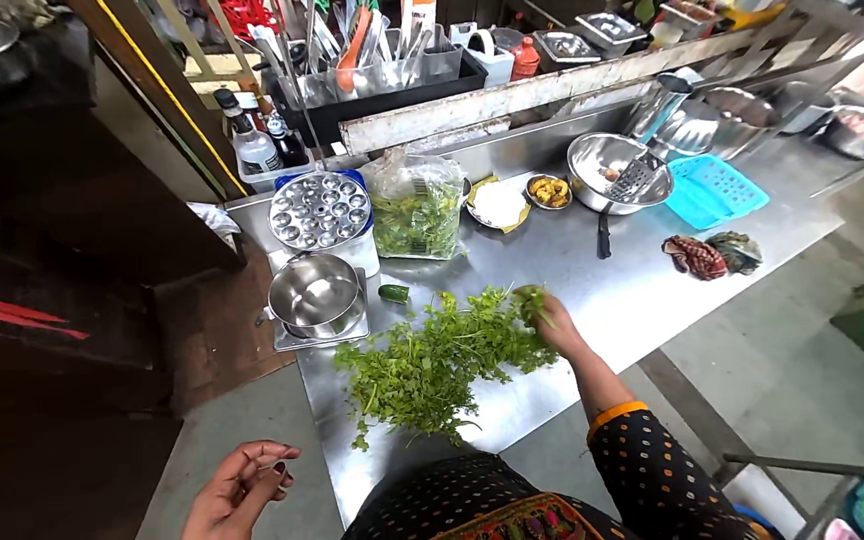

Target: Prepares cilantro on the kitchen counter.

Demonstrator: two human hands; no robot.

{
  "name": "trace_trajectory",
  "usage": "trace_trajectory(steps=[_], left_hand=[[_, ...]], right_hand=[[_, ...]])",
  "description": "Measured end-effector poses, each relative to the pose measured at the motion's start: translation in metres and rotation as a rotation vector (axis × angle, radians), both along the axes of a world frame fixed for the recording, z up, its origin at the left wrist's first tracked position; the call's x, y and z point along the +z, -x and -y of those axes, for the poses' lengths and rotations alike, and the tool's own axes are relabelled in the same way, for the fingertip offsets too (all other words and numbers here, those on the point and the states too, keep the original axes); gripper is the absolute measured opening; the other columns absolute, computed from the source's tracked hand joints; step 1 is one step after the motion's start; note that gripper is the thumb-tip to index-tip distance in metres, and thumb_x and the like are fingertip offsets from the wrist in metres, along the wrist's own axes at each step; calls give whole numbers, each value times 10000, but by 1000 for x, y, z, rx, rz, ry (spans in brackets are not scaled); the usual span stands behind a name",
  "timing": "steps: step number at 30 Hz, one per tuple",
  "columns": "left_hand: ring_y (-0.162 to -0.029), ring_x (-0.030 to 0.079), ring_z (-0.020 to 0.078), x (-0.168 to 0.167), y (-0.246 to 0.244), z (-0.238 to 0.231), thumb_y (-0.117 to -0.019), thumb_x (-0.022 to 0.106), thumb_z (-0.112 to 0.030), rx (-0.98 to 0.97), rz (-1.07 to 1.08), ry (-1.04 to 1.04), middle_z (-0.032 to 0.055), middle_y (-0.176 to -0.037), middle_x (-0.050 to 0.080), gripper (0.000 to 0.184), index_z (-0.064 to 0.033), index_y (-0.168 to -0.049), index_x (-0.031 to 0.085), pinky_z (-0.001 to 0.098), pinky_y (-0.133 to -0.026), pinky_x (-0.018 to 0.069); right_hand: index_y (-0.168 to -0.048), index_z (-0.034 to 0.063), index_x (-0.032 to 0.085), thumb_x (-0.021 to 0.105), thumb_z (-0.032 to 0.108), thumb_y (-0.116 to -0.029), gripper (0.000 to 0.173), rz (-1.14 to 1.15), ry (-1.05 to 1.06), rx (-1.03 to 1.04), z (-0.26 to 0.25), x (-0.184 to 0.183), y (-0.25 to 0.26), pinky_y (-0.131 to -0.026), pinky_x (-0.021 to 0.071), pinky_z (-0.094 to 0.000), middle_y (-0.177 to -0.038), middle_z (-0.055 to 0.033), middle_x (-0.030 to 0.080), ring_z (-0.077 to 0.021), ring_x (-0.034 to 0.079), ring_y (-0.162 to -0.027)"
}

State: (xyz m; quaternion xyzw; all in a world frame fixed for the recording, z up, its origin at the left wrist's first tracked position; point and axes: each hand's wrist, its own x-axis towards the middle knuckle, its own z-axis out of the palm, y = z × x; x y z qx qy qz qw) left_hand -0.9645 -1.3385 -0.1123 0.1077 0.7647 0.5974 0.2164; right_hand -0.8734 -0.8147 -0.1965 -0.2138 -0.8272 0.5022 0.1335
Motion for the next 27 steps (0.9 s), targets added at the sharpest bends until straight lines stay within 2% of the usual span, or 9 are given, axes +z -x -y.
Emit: trace_trajectory(steps=[4, 6, 8, 10, 15, 18, 22, 25, 27], left_hand=[[-810, 698, 152, 3, -1, -5, -918, 489, -17, -29, -20, 0, 77, -1104, 727, 265, -48, -1155, 602, 268, -661, 579], [-804, 699, 152, 6, -1, -5, -915, 483, -2, -34, -25, -5, 81, -1101, 730, 265, -42, -1151, 598, 269, -661, 579], [-806, 697, 147, 7, -3, -2, -919, 474, 9, -37, -27, -5, 77, -1114, 725, 266, -43, -1151, 594, 264, -664, 579], [-805, 697, 140, 9, -5, 4, -920, 465, 15, -20, -25, 2, 73, -1119, 724, 266, -44, -1145, 594, 259, -665, 576], [-812, 694, 122, 6, -11, 20, -942, 473, -7, 31, -2, 4, 53, -1107, 719, 239, -43, -1148, 588, 254, -673, 579], [-812, 692, 130, 4, -13, 21, -947, 472, -7, 40, 8, 1, 58, -1096, 718, 236, -41, -1148, 593, 259, -671, 579], [-811, 694, 142, 4, -13, 12, -944, 481, -19, 39, 0, -10, 74, -1097, 723, 237, -42, -1147, 600, 258, -664, 577], [-803, 691, 150, 2, -13, 4, -928, 486, -29, 39, 7, -2, 80, -1096, 723, 244, -47, -1139, 607, 260, -659, 572], [-800, 693, 161, 0, -12, 0, -926, 492, -40, 28, 2, -4, 85, -1087, 727, 244, -49, -1136, 615, 267, -655, 574]], right_hand=[[-1358, 94, 650, 586, 87, -939, 425, 234, -234, 314, 42, -13, 34, -1064, 471, -592, -1329, -193, 637, -351, 592, -1260], [-1351, 104, 653, 688, 173, -912, 445, 435, -425, 387, 60, -23, 45, -1043, 482, -600, -1336, -202, 598, -386, 562, -1271], [-1260, 62, 677, 769, 114, -851, 423, 514, -567, 381, 68, -36, 50, -997, 524, -588, -1288, -205, 604, -401, 579, -1235], [-1197, 32, 693, 795, 82, -833, 381, 450, -550, 349, 63, -35, 49, -1009, 520, -575, -1254, -211, 617, -404, 588, -1213], [-1139, -10, 698, 904, 259, -777, 495, 141, -219, 249, 18, 6, 39, -1040, 494, -548, -1229, -194, 659, -336, 617, -1177], [-1215, 24, 661, 789, 222, -906, 389, 65, 124, 91, -1, 16, 30, -938, 582, -442, -1147, -115, 710, -198, 694, -1036], [-1102, 43, 641, 475, 129, -959, 235, -178, 577, -77, -9, 16, 26, -816, 591, -386, -1084, -107, 735, -199, 703, -970], [-1217, 58, 528, 403, 152, -1084, 206, -185, 656, -144, -6, 20, 28, -826, 621, -453, -1099, -176, 734, -306, 740, -990], [-1331, 62, 534, 350, 222, -1127, 318, -115, 481, -147, -9, 17, 28, -865, 611, -424, -1140, -159, 748, -265, 744, -1028]])
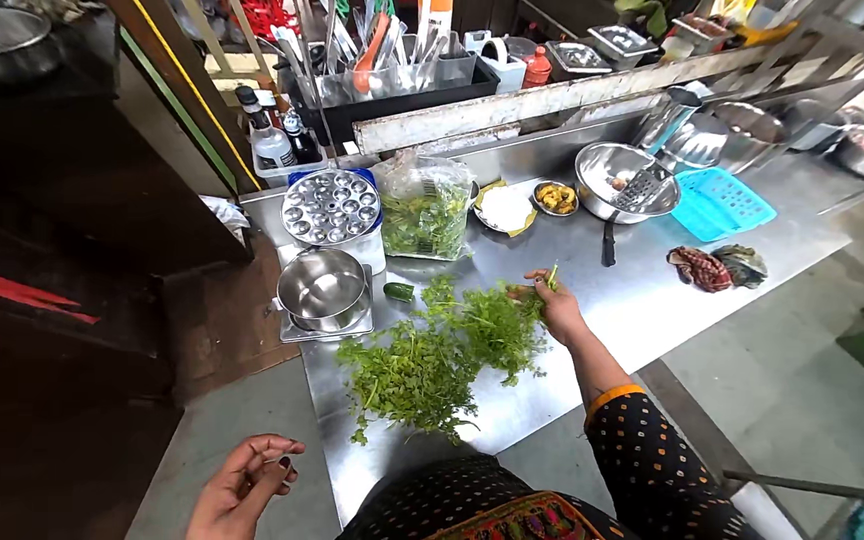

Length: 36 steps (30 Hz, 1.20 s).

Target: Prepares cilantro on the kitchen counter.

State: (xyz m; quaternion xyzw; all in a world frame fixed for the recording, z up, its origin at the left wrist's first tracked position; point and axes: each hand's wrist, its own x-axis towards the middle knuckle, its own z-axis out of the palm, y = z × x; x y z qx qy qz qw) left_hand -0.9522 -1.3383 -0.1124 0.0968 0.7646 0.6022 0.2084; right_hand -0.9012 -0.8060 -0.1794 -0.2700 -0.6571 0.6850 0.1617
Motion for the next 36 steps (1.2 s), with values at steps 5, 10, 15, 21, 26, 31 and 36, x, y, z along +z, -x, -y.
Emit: trace_trajectory(steps=[5, 10, 15, 21, 26, 31, 36], left_hand=[[-798, 697, 168, 0, -1, -7, -926, 487, -47, -9, -16, 1, 87, -1093, 730, 253, -53, -1139, 624, 272, -655, 575], [-799, 699, 164, 2, -4, -11, -929, 489, -55, -9, -7, 17, 85, -1090, 729, 248, -53, -1137, 624, 270, -659, 578], [-804, 699, 164, 4, -7, -10, -923, 486, -57, 3, -10, 31, 83, -1093, 730, 255, -55, -1137, 625, 266, -661, 576], [-790, 704, 160, 6, -11, -4, -917, 497, -61, 30, -18, 28, 80, -1078, 736, 253, -59, -1132, 631, 266, -654, 582], [-798, 698, 149, 5, -15, 11, -925, 488, -50, 82, -14, 11, 79, -1089, 730, 253, -56, -1139, 623, 258, -659, 575], [-788, 695, 129, -1, -18, 20, -922, 482, -54, 145, 9, 7, 57, -1072, 731, 246, -61, -1128, 616, 243, -645, 571], [-807, 699, 146, -2, -15, 11, -932, 493, -66, 119, 3, -9, 58, -1079, 727, 241, -70, -1136, 620, 255, -651, 581]], right_hand=[[-1239, 33, 608, 308, 280, -1136, 402, 25, -315, -41, -10, 3, -2, -700, 601, -376, -871, -106, 737, -181, 715, -754], [-1186, 72, 676, 492, 191, -1077, 245, 374, -624, 95, 18, 34, 14, -744, 543, -493, -900, -126, 670, -262, 648, -785], [-1179, 66, 723, 677, 70, -932, 252, 566, -943, 375, 52, 21, 48, -961, 534, -598, -1157, -184, 716, -373, 678, -1113], [-1108, 51, 730, 663, -7, -899, 227, 633, -1281, 827, 79, -33, 81, -859, 561, -625, -1172, -189, 690, -416, 662, -1100], [-1198, 90, 695, 734, 77, -876, 325, 539, -1173, 747, 44, 7, 83, -843, 547, -669, -1074, -216, 714, -439, 689, -1019], [-1158, 19, 693, 531, 37, -1050, 196, 399, -679, 469, 17, 131, 44, -990, 509, -472, -1113, -136, 706, -245, 666, -1045], [-1132, 51, 633, 416, 78, -1072, 227, -74, -344, 200, 4, 127, 3, -885, 558, -302, -1077, -40, 685, -107, 658, -980]])
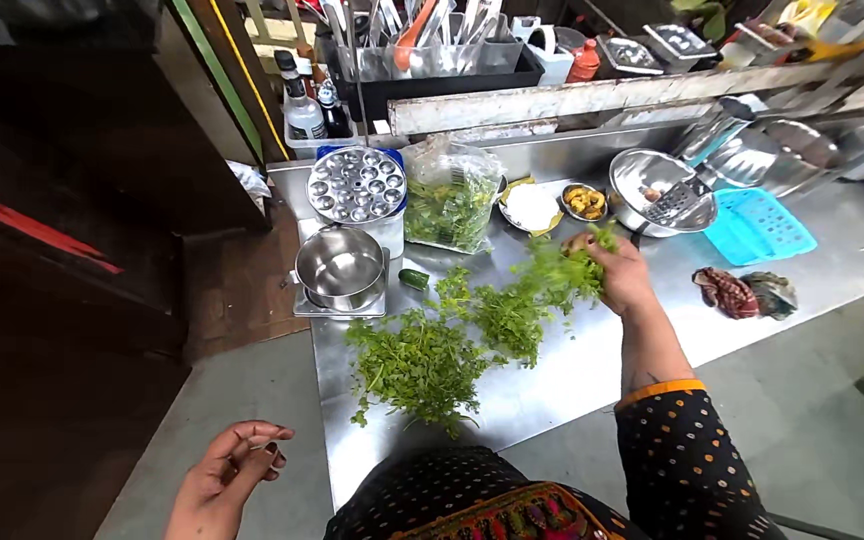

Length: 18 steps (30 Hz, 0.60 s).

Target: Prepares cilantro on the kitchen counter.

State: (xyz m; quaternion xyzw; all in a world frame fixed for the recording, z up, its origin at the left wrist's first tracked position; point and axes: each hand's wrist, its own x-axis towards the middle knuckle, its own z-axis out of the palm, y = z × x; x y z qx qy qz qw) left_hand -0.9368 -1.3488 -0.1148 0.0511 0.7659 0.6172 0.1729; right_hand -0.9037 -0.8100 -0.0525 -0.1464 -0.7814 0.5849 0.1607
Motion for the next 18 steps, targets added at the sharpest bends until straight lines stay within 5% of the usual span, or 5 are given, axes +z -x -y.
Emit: trace_trajectory(steps=[2, 5, 9, 14, 18], left_hand=[[-811, 701, 141, 3, 2, -7, -925, 487, -69, -18, -8, -2, 52, -1077, 729, 246, -74, -1133, 617, 251, -653, 579], [-809, 701, 156, 3, 6, -13, -933, 507, -80, -25, -19, -2, 72, -1080, 733, 238, -73, -1138, 626, 261, -660, 578], [-798, 700, 164, 5, 5, -17, -925, 499, -85, -28, -13, 22, 77, -1080, 733, 241, -74, -1124, 634, 260, -657, 576], [-786, 702, 177, 6, 1, -20, -916, 515, -118, -7, -12, 39, 79, -1073, 736, 233, -84, -1102, 650, 267, -649, 578], [-796, 702, 169, 8, -3, -12, -915, 500, -89, -1, -10, 48, 76, -1087, 735, 244, -80, -1111, 643, 263, -656, 577]], right_hand=[[-1226, -46, 588, 395, -21, -1054, 259, 170, -98, -31, 12, 4, -6, -951, 528, -357, -1180, -147, 667, -182, 648, -1062], [-1048, -19, 633, 373, 57, -1061, 271, -106, -10, 47, -35, -43, 11, -889, 604, -405, -1037, -133, 741, -220, 724, -967], [-1120, 78, 650, 474, 176, -1080, 205, -31, 45, -186, -31, -46, 8, -561, 571, -270, -917, -1, 690, -78, 632, -649], [-991, 62, 760, 841, 260, -845, 259, 570, -520, 24, -17, -91, 13, -780, 545, -648, -913, -185, 721, -366, 692, -862], [-1348, 162, 642, 904, 389, -736, 704, 940, -769, 116, 16, -138, 19, -828, 547, -695, -1111, -240, 705, -468, 680, -1031]])
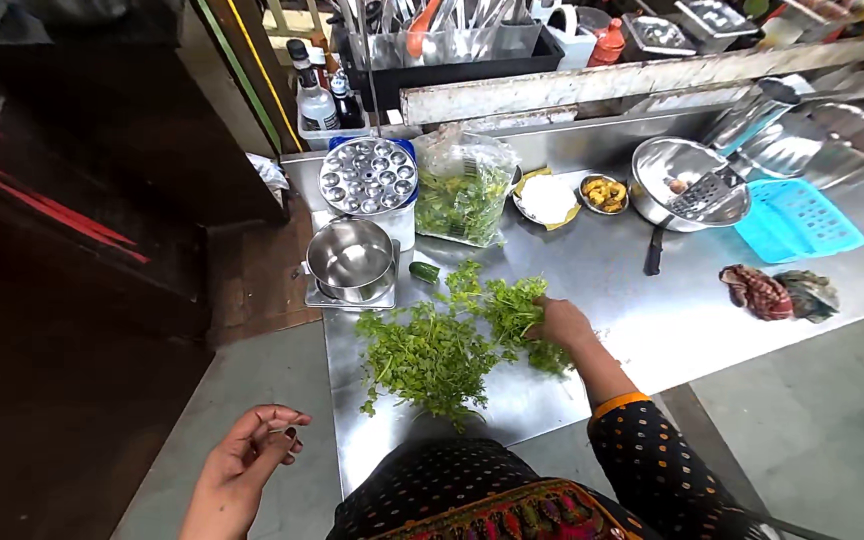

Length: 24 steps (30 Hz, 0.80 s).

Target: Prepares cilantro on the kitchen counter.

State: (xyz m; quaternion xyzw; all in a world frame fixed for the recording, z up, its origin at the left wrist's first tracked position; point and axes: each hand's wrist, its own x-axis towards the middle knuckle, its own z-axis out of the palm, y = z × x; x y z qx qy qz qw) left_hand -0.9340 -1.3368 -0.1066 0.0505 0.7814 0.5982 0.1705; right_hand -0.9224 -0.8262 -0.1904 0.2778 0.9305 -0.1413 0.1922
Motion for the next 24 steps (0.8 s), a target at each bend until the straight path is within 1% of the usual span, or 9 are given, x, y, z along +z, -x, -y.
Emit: trace_trajectory(steps=[3, 5, 7, 10, 12, 14, 16, 19, 24], left_hand=[[-797, 701, 164, 1, 0, 5, -921, 503, -68, 4, -2, -8, 80, -1076, 736, 244, -68, -1127, 633, 263, -659, 578], [-800, 700, 154, 3, -1, 7, -922, 496, -70, 9, -5, -7, 71, -1084, 736, 246, -71, -1130, 627, 258, -660, 576], [-797, 699, 154, 3, -2, 10, -922, 493, -69, 23, -2, -10, 73, -1087, 734, 246, -67, -1128, 627, 258, -663, 575], [-791, 697, 159, -1, -3, 12, -922, 495, -74, 30, 3, -8, 80, -1087, 732, 246, -60, -1128, 629, 260, -657, 575], [-792, 699, 148, -3, -3, 10, -913, 491, -70, 15, -1, -5, 67, -1084, 730, 252, -64, -1130, 619, 260, -647, 578], [-799, 699, 152, -2, -2, 8, -916, 492, -65, 9, -1, -17, 71, -1088, 730, 254, -66, -1137, 617, 263, -649, 578], [-796, 699, 157, -2, -3, 8, -919, 496, -72, 18, -3, -18, 71, -1083, 732, 253, -72, -1136, 624, 263, -650, 577], [-793, 700, 161, -3, -2, 10, -920, 496, -71, 22, -4, -14, 78, -1081, 734, 248, -70, -1129, 630, 264, -647, 576], [-791, 696, 154, 1, -4, 11, -922, 500, -67, 33, -11, -17, 73, -1074, 733, 246, -70, -1132, 627, 260, -660, 573]], right_hand=[[-1288, 131, 661, 821, 289, -805, 533, -7, -57, -33, 9, -18, 0, -773, 556, -674, -1095, -227, 705, -454, 689, -1008], [-1137, 47, 716, 749, 253, -896, 320, -141, 25, -75, -4, -8, -2, -806, 536, -694, -1049, -252, 705, -467, 681, -1004], [-1075, 15, 731, 701, 255, -952, 271, -259, 141, -134, -27, 9, -3, -835, 519, -697, -1013, -259, 702, -457, 676, -978], [-1231, 45, 696, 705, 242, -958, 337, -293, 202, -225, -60, 27, -3, -872, 498, -699, -1095, -277, 688, -463, 662, -1020], [-1436, 133, 568, 758, 179, -895, 575, -302, 117, -248, -71, 30, -5, -858, 499, -730, -1127, -305, 678, -516, 656, -1026], [-1463, 168, 531, 805, 134, -839, 682, -364, 34, -260, -68, 36, -5, -813, 511, -734, -1084, -303, 683, -526, 664, -975], [-1342, 156, 638, 823, 96, -813, 564, -458, 42, -212, -54, 39, -1, -846, 517, -717, -1092, -259, 704, -486, 676, -997], [-1125, 106, 758, 747, 102, -890, 236, -499, 98, -101, -27, 34, 12, -895, 526, -675, -1069, -191, 736, -408, 693, -1028], [-1092, 82, 755, 680, 121, -940, 174, -355, -1, -70, -12, 25, 31, -871, 534, -663, -1029, -218, 724, -434, 685, -1024]])
